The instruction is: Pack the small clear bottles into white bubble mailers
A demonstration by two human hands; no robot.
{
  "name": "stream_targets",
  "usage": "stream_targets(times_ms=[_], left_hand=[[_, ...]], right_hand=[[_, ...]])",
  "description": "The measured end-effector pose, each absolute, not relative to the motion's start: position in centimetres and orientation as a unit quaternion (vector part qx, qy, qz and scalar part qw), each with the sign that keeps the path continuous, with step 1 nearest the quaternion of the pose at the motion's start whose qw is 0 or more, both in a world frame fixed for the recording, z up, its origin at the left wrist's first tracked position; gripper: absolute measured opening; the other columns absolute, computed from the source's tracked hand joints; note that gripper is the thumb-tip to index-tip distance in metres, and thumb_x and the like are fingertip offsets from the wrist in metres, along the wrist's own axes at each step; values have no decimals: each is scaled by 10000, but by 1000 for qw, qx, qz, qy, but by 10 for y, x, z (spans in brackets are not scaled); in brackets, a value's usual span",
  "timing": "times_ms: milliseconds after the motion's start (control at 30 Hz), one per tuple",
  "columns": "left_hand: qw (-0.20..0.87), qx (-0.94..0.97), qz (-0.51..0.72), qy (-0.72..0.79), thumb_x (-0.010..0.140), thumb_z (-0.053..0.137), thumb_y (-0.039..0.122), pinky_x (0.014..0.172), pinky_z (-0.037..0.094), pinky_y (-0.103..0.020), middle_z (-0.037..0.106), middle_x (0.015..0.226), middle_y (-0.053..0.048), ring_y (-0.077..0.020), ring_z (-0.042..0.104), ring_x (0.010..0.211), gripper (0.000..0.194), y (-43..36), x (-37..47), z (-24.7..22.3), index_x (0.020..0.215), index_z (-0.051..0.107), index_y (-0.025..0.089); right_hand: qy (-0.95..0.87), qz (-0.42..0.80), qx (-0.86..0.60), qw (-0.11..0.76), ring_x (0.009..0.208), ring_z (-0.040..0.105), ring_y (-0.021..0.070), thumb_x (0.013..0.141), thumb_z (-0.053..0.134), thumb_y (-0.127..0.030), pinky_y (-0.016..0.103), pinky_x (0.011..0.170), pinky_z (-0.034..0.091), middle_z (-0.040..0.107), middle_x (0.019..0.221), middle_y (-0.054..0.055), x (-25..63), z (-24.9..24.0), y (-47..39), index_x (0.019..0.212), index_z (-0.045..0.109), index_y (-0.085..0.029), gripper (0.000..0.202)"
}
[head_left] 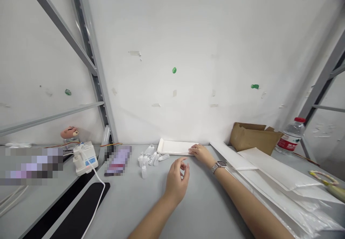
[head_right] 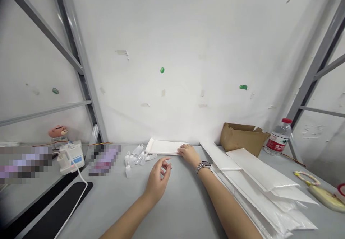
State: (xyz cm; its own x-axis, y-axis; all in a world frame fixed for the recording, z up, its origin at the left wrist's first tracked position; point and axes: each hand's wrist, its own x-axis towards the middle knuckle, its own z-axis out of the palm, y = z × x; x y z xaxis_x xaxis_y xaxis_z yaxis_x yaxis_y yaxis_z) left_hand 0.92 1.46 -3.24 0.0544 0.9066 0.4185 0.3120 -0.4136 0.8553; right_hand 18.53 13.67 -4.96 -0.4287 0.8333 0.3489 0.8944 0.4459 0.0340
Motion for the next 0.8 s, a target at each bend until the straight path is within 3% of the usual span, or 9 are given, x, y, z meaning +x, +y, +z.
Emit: stream_targets(times_ms=[233,333,500,633,800], left_hand=[[393,566,529,494,783,458,365,634,446,-271,563,865,-53,-159,556,764,284,23,9,-34,998,542,199],[431,535,529,498,764,467,345,606,450,-265,562,870,-58,-164,563,766,275,29,8,-38,981,537,193],[456,526,525,490,775,448,324,606,449,-255,567,894,-70,-165,571,788,270,32,9,-41,995,515,183],[456,533,522,485,772,460,337,609,449,-249,568,882,-65,-161,572,782,271,29,10,-42,989,509,184],[467,532,515,484,782,449,343,627,444,-260,566,876,-64,-163,571,791,275,26,12,-39,998,499,181]], right_hand=[[-840,-147,-505,136,865,566,189,888,368,-122,294,763,414,594,970,123,179,-40,131,890,615,-111,247],[-834,-153,-511,139,872,559,203,888,371,-138,311,761,416,583,978,126,181,-35,131,906,602,-112,233],[-843,-135,-504,130,899,563,183,826,528,-198,274,785,421,601,981,80,184,-36,130,892,614,-152,118],[-822,-129,-535,150,985,545,196,821,540,-250,299,853,401,590,1050,94,187,-42,135,1004,591,-148,215],[-811,-125,-552,147,898,581,186,849,494,-271,275,766,430,612,995,107,191,-46,142,1006,589,-132,230]])
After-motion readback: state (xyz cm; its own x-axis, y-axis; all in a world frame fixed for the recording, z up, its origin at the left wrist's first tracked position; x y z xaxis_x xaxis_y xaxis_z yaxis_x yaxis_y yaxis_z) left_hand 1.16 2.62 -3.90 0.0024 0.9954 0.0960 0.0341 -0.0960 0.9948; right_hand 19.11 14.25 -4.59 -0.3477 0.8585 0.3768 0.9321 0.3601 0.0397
